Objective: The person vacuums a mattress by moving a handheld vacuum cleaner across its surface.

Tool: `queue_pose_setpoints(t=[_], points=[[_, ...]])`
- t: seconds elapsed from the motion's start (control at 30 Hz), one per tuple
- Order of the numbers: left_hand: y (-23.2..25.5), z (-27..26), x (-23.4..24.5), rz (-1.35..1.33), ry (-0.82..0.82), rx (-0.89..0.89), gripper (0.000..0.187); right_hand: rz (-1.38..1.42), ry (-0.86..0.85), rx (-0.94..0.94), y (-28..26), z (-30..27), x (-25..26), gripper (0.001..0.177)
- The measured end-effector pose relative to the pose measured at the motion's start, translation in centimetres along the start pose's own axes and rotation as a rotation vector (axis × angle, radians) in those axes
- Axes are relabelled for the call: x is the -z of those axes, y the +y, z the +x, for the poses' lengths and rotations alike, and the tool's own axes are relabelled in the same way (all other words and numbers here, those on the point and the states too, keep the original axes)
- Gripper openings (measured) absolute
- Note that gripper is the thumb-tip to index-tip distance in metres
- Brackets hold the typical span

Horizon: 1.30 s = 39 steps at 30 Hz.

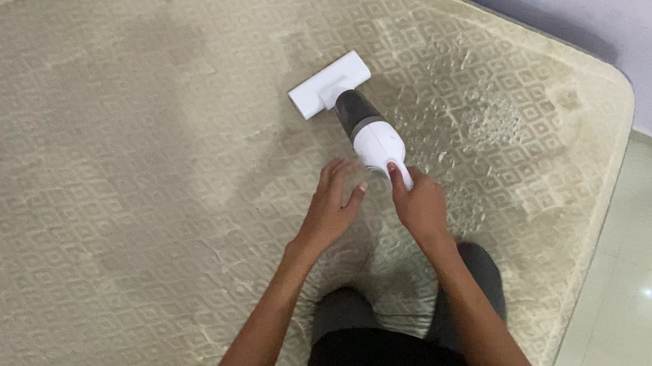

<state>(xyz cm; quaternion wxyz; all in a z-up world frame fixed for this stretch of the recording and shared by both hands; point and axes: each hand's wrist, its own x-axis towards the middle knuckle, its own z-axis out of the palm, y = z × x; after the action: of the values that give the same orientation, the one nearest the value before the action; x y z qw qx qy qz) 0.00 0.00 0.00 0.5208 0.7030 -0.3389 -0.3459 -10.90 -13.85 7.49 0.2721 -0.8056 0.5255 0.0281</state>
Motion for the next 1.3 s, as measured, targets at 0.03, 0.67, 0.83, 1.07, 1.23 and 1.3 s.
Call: queue_pose_setpoints(t=[0.03,0.67,0.83,1.07,1.23,1.3], points=[[1.1,0.2,-0.1,0.035,0.019,-0.034,0.052,0.006,0.032,0.043,0.1,-0.4,0.5,0.055],[10.4,6.8,-9.0,0.176,0.133,0.121,0.050,0.059,-0.078,0.445,8.5,9.0,4.2,0.041],[11.1,10.2,-10.4,0.149,0.241,0.273,0.054,0.071,-0.235,0.507,7.8,14.5,3.7,0.044],[9.9,13.8,-10.5,0.116,0.365,0.296,0.061,0.012,-0.447,0.556,3.4,22.2,5.7,0.059],[10.6,16.2,-10.9,-0.020,0.408,0.389,0.075,0.032,-0.462,0.642,3.6,23.8,8.3,0.054],[11.1,16.8,-11.0,-0.092,0.378,0.506,0.082,0.045,-0.477,0.708,4.3,23.4,9.7,0.048]])
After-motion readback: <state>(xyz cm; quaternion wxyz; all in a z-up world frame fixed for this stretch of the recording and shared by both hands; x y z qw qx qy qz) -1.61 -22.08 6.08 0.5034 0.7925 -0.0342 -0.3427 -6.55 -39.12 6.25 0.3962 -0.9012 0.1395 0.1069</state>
